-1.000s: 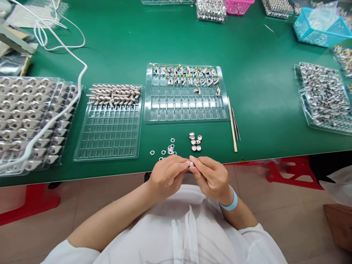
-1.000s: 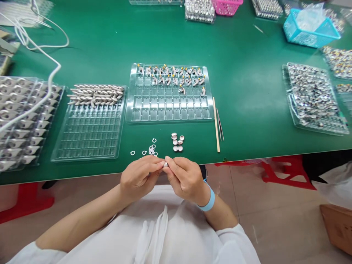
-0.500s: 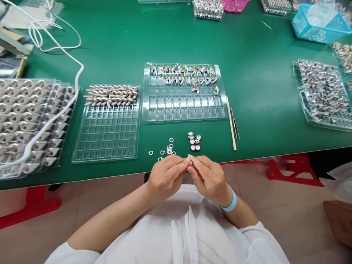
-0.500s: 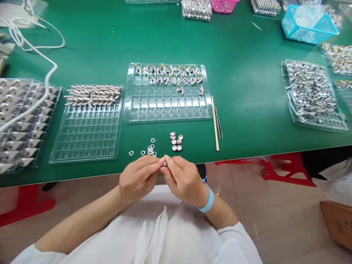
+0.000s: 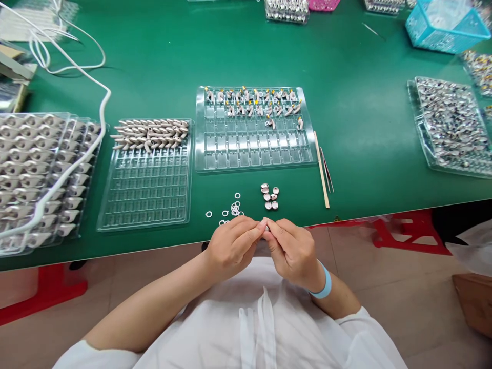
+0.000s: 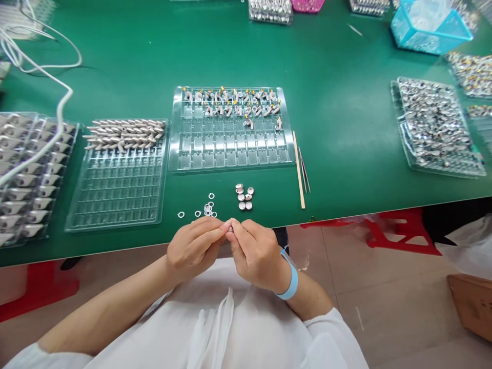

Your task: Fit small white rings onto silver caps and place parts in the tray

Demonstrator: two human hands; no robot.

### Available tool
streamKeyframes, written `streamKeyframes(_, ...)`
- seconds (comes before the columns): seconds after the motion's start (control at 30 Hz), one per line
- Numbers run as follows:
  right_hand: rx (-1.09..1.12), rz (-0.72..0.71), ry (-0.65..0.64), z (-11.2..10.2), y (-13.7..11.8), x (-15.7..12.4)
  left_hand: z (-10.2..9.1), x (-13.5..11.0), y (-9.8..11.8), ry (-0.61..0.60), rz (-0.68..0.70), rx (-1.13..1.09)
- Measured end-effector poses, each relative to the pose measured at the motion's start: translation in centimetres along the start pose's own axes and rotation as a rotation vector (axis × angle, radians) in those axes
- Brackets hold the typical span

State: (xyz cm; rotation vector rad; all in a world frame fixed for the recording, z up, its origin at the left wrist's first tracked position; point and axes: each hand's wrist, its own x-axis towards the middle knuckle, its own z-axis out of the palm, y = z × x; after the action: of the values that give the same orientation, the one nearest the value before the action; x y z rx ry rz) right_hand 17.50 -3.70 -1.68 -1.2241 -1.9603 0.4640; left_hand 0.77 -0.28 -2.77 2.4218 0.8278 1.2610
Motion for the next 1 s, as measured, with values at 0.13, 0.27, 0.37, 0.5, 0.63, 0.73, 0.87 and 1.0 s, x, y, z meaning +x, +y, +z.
streamKeyframes(0.13, -0.057, -0.03, 0.017, 0.1, -0.1, 0.0, 0.3, -0.1, 0.1, -0.003, 0.003, 0.012)
streamKeyframes(0.27, -0.076, -0.048, 0.024, 0.1, -0.1, 0.0, 0.5, -0.1, 0.3, -0.01, 0.002, 0.027)
streamKeyframes(0.37, -0.073, -0.057, 0.031, 0.2, 0.0, 0.0, 0.5, 0.0, 0.3, -0.01, 0.006, 0.044)
streamKeyframes(0.5, -0.074, -0.062, 0.047, 0.5, 0.3, -0.1, 0.6, 0.2, 0.2, -0.029, 0.023, 0.067)
streamKeyframes(0.63, -0.076, -0.064, 0.045, 0.8, 0.6, -0.3, 0.6, 0.4, 0.1, -0.046, 0.046, 0.099)
streamKeyframes(0.73, -0.087, -0.069, 0.036, 0.8, 0.8, -0.4, 0.7, 0.4, 0.1, -0.068, 0.04, 0.123)
streamKeyframes(0.87, -0.108, -0.097, 0.02, 0.8, 1.0, -0.3, 0.9, 0.5, -0.1, -0.078, 0.038, 0.135)
streamKeyframes(1.0, -0.127, -0.095, 0.035, 1.1, 1.4, -0.2, 1.1, 0.6, -0.5, -0.087, 0.032, 0.129)
